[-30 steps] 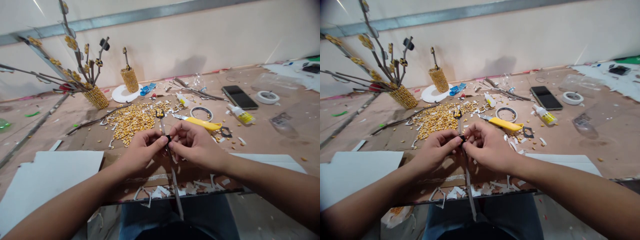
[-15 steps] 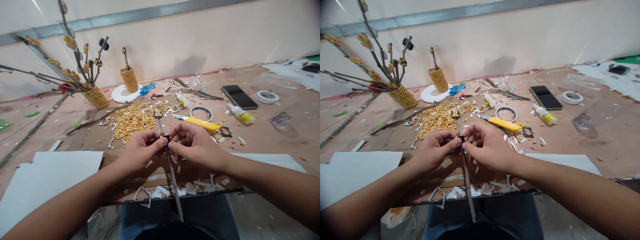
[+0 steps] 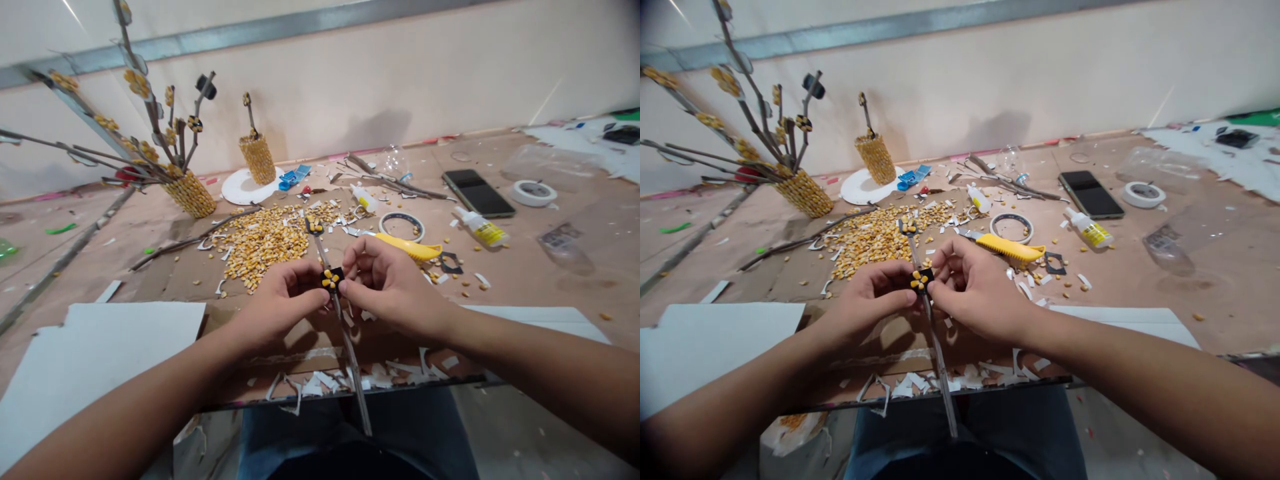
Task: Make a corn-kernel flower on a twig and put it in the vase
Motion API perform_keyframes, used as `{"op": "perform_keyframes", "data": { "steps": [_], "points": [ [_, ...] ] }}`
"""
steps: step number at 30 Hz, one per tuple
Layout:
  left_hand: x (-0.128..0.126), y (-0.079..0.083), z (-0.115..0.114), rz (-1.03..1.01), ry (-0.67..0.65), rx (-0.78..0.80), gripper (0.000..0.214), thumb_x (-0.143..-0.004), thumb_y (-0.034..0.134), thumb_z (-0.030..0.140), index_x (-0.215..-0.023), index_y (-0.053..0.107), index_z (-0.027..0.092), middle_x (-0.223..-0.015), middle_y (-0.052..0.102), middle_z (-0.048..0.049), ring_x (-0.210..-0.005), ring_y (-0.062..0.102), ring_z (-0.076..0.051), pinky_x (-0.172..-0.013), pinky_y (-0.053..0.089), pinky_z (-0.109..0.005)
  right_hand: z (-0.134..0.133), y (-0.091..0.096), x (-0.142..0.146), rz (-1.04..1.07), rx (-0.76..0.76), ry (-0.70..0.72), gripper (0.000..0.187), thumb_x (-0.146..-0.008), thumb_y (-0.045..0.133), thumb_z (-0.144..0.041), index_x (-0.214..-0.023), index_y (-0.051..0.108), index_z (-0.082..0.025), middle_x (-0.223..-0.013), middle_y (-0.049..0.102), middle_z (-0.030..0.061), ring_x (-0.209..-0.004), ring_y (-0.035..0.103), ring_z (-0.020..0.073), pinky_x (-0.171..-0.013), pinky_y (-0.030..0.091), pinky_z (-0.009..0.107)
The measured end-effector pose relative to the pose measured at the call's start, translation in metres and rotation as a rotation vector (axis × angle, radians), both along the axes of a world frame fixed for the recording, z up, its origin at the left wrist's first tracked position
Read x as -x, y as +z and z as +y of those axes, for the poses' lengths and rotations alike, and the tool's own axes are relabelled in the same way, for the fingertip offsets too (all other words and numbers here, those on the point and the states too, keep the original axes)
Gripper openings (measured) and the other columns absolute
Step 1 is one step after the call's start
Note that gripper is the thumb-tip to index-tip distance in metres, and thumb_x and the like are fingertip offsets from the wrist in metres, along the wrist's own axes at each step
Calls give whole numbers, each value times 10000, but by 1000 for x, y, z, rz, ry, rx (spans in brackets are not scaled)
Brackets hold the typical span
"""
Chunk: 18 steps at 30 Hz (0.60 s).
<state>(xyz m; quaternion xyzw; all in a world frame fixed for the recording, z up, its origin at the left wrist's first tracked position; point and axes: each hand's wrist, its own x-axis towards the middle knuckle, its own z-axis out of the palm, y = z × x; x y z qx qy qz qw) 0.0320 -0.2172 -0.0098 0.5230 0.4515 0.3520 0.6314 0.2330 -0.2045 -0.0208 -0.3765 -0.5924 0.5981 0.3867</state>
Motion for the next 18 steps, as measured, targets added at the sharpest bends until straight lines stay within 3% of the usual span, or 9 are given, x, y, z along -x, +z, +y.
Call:
{"op": "perform_keyframes", "data": {
  "steps": [7,14,18],
  "points": [
    [0,1,0,-9,-17,0,142,-779,831,171,-900,757,155,-861,760,-22,-790,691,-138,-759,541,-239,2,1,-1,15,33,43,274,-801,736,-222,-914,488,-242,-737,582,-76,-569,609,112,-534,483,252],
    [1,6,0,13,-23,16,159,-795,839,230,-896,746,151,-856,732,-22,-777,662,-140,-749,532,-250,3,2,-6,-169,-275,-30,188,-834,711,-193,-881,532,-221,-737,564,-64,-560,515,81,-512,424,229],
    [1,4,-1,36,-31,30,225,-783,859,290,-883,722,141,-837,699,-23,-761,638,-143,-718,516,-250,3,3,-8,-211,-394,-29,197,-836,724,-188,-880,534,-220,-728,573,-60,-546,533,84,-491,430,226]
  ]
}}
